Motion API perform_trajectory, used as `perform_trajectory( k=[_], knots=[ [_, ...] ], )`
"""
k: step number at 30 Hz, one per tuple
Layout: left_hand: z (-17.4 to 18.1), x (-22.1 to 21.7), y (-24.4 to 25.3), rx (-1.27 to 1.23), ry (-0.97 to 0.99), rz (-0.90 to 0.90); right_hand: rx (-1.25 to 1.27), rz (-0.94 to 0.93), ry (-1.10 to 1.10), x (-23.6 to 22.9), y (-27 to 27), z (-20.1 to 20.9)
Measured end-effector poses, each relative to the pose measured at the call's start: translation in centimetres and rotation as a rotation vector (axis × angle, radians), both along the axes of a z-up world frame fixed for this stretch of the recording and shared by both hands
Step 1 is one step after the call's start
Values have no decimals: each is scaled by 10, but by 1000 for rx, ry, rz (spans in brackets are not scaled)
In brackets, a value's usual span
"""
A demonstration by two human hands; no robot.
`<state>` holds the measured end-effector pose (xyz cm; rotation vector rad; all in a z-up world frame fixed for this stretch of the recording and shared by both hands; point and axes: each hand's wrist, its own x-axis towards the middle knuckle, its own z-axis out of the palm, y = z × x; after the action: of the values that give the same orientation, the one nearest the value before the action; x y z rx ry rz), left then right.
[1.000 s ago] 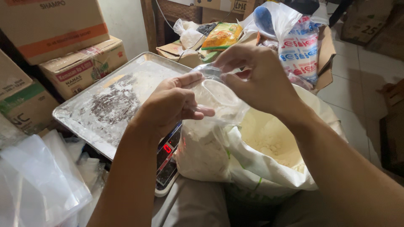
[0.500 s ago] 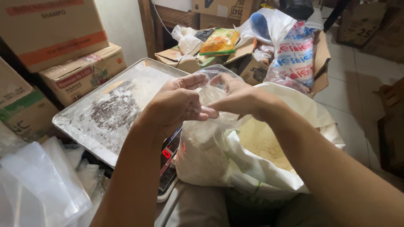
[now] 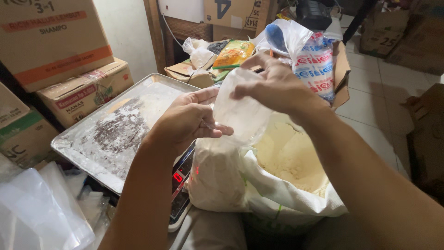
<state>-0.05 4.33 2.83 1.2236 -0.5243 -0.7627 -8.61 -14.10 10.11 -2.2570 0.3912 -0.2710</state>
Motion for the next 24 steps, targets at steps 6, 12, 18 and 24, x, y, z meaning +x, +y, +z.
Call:
perform_trajectory(
  k=[6,12,18,24],
  knots=[
    [3,-2,1,15,5,6,107,38,-231,-9,-19,17],
    [1,-2,-2,10,23,72,202,31,-357,-21,-31,18],
    [-7,1,-11,3,70,150,388,-12,-389,-29,-43,3],
    [-7,0,-15,29,95,201,606,-142,-333,-36,-57,-14]
  ],
)
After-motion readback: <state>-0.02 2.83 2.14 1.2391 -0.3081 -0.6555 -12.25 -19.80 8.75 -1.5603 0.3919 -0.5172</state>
